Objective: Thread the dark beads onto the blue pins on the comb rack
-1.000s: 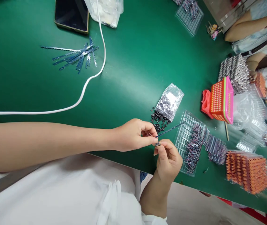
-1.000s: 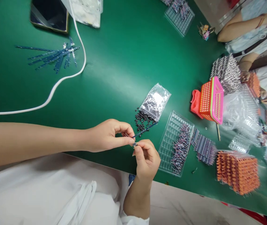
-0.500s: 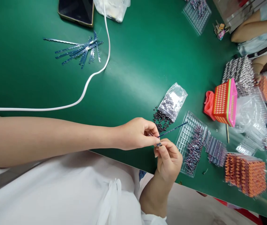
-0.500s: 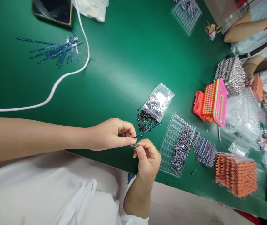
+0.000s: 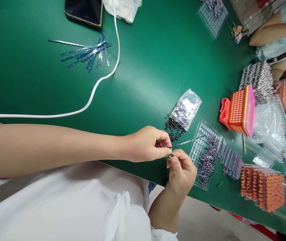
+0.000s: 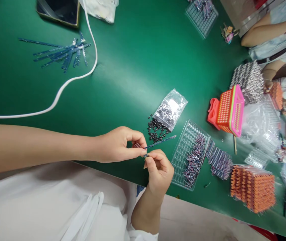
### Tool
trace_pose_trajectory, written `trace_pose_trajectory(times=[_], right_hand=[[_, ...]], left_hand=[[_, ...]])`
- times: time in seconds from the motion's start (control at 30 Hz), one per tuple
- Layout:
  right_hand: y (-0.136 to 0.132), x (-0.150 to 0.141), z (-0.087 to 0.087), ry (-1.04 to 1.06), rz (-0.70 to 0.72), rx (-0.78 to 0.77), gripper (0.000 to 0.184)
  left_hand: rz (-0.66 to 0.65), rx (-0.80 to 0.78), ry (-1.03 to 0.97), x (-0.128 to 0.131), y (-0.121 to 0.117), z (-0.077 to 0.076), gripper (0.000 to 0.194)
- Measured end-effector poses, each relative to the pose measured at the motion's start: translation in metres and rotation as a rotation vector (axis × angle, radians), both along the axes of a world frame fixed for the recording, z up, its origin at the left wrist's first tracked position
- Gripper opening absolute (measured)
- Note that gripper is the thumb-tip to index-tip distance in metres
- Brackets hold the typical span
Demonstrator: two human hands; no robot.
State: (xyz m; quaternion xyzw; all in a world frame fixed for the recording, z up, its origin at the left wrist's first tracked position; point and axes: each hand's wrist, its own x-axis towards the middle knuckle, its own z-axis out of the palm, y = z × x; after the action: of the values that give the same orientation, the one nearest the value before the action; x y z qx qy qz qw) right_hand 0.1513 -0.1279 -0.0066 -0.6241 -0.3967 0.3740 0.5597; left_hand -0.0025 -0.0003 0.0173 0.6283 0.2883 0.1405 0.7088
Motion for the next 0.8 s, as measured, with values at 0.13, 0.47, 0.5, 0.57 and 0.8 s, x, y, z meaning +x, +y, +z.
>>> trace_pose_trajectory(times=[0.13,0.47,0.5,0.57,0.8], right_hand=[[-0.0005,0.0005,0.0011,-0.092,-0.010,-0.003,0.003],[-0.0002,-0.0008,0.0012,-0.100,-0.004,0.019,0.001],[-0.0004,-0.0009,0.0011,-0.105,-0.004,0.014,0.001],[-0.0009,-0.0011,0.0009,-0.121,-0.009,0.000,0.004],[-0.0025,0.0013,0.0017,-0.056,0.021,-0.030,0.003]], left_hand=[[-0.006,0.033,-0.004,-0.0003,-0.0008,-0.0005,0.011],[-0.017,0.091,-0.027,-0.0007,-0.0012,-0.0020,0.010],[-0.020,0.079,-0.020,-0.0007,-0.0010,-0.0017,0.010],[-0.025,0.055,-0.009,-0.0006,-0.0008,-0.0013,0.010],[-0.025,0.021,-0.007,0.0000,-0.0013,-0.0024,0.011]])
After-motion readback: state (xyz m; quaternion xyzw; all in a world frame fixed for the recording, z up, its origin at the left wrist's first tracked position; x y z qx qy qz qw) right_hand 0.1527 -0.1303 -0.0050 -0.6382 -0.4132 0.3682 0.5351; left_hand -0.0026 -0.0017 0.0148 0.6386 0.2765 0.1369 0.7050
